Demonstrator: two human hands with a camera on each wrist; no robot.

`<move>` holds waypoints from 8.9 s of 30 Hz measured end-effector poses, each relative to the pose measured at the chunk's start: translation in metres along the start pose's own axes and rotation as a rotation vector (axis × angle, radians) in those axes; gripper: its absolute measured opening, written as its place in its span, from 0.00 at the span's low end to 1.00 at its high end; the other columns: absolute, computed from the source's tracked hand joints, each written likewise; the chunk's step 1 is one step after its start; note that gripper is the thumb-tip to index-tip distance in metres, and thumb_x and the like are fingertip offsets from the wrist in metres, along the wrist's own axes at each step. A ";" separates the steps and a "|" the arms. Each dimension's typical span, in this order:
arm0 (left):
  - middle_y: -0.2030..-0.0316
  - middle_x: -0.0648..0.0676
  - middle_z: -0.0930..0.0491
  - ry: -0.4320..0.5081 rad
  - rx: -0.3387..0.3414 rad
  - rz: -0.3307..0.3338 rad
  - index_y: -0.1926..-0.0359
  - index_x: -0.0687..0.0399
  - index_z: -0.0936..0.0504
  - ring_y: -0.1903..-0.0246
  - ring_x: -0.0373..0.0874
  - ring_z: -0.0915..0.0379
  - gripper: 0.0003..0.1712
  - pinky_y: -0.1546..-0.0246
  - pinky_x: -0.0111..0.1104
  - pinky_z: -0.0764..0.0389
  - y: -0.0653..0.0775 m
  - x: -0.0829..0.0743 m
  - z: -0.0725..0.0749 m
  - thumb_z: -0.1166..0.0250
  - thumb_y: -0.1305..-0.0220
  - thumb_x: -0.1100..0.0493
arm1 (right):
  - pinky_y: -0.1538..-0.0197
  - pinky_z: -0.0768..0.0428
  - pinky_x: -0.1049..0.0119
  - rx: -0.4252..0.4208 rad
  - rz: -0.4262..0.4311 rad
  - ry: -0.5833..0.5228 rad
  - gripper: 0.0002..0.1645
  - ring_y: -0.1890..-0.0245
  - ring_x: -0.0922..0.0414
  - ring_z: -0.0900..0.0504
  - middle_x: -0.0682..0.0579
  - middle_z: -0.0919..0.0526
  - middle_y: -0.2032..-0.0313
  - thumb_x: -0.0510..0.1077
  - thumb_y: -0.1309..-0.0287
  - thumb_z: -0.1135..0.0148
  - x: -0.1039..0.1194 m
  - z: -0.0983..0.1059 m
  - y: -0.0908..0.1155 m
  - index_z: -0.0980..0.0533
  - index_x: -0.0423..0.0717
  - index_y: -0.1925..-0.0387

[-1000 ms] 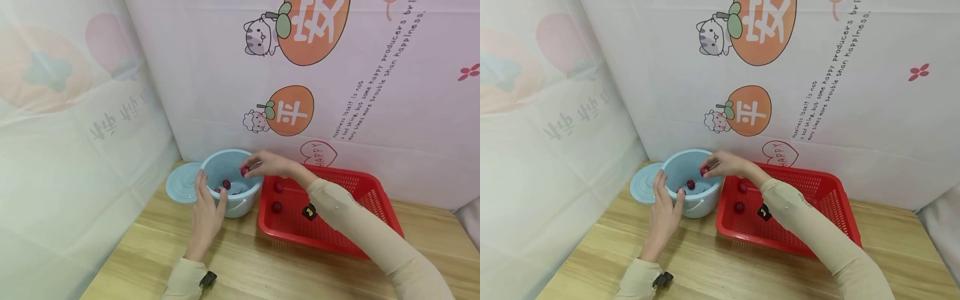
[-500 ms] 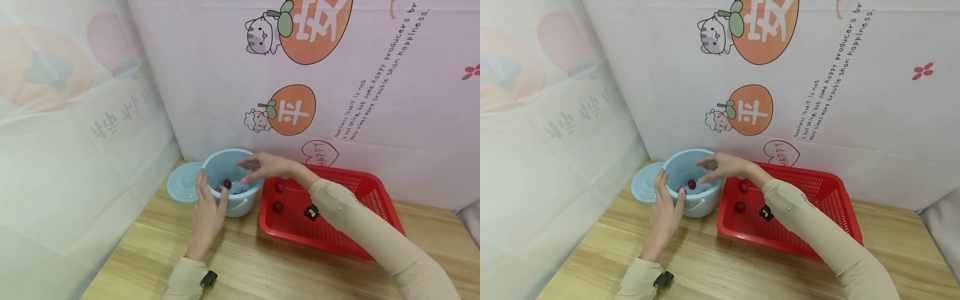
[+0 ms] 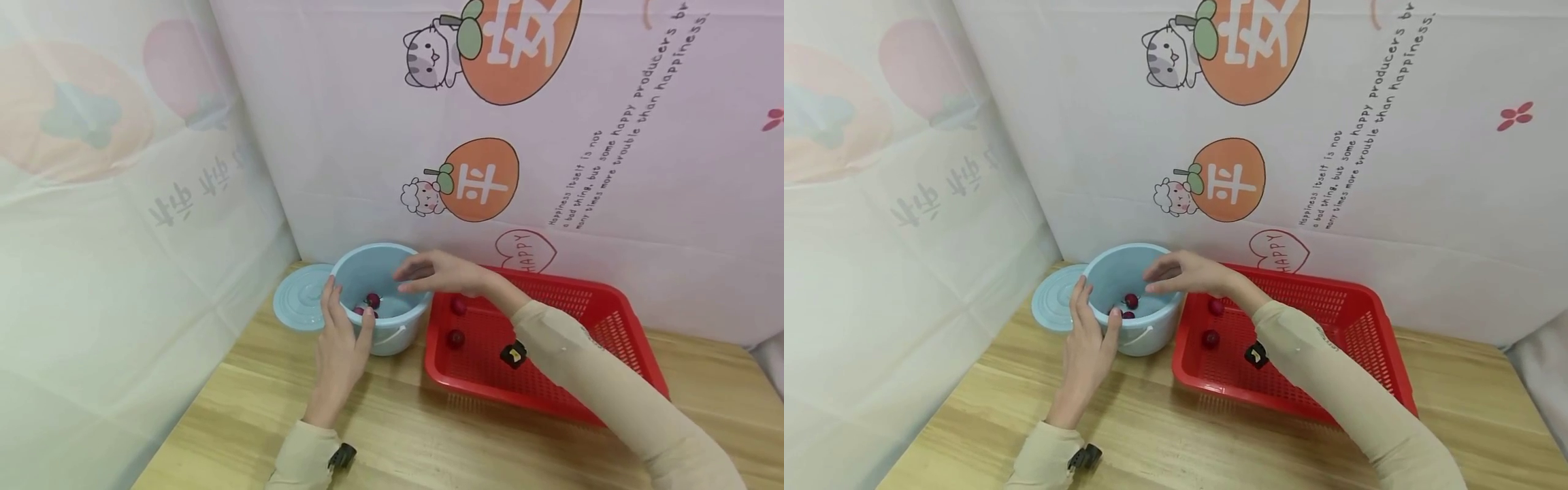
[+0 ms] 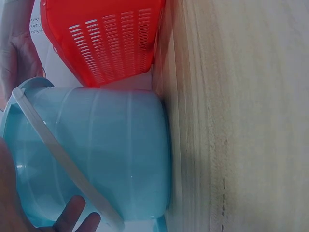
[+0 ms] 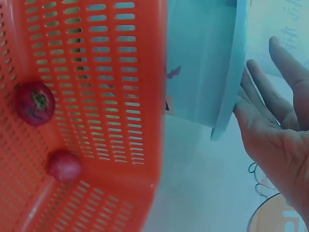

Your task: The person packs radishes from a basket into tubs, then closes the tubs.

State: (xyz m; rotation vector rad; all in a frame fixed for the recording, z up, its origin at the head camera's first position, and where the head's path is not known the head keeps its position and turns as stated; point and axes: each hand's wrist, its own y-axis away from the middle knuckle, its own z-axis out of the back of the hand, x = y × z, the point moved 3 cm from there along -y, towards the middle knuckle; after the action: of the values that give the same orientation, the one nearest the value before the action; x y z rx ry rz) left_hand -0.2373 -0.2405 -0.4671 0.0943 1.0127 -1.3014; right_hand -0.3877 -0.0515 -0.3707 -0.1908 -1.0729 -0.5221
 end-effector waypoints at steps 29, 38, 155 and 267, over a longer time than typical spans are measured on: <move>0.17 0.45 0.55 -0.018 -0.001 -0.002 0.17 0.55 0.53 0.86 0.44 0.37 0.44 0.86 0.35 0.34 0.000 -0.001 -0.002 0.47 0.20 0.40 | 0.39 0.18 0.54 -0.183 0.086 -0.162 0.13 0.43 0.48 0.14 0.50 0.11 0.48 0.44 0.31 0.29 -0.023 0.000 0.009 0.13 0.48 0.48; 0.17 0.47 0.53 -0.008 -0.008 -0.005 0.17 0.55 0.53 0.87 0.43 0.39 0.44 0.87 0.35 0.35 -0.002 -0.001 -0.001 0.46 0.21 0.41 | 0.38 0.19 0.55 -0.224 0.133 -0.179 0.14 0.39 0.46 0.17 0.51 0.13 0.45 0.43 0.31 0.30 -0.027 -0.005 0.011 0.14 0.48 0.46; 0.16 0.44 0.57 0.007 -0.021 -0.001 0.18 0.57 0.50 0.88 0.43 0.43 0.44 0.87 0.35 0.38 0.001 -0.001 -0.002 0.42 0.23 0.46 | 0.47 0.14 0.52 -0.170 -0.016 0.420 0.18 0.52 0.51 0.13 0.50 0.11 0.52 0.38 0.36 0.27 -0.140 0.016 0.055 0.14 0.48 0.45; 0.16 0.45 0.57 0.015 -0.009 -0.011 0.17 0.56 0.54 0.81 0.48 0.32 0.46 0.85 0.35 0.33 -0.001 0.001 -0.002 0.50 0.20 0.36 | 0.37 0.20 0.52 -0.086 0.056 0.032 0.24 0.39 0.49 0.17 0.47 0.13 0.44 0.39 0.32 0.29 -0.001 -0.015 -0.005 0.19 0.41 0.36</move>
State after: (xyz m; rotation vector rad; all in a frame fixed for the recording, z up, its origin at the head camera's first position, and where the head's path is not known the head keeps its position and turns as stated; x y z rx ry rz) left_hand -0.2390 -0.2405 -0.4685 0.0920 1.0334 -1.3073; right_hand -0.3786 -0.0620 -0.3795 -0.2866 -1.0121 -0.5196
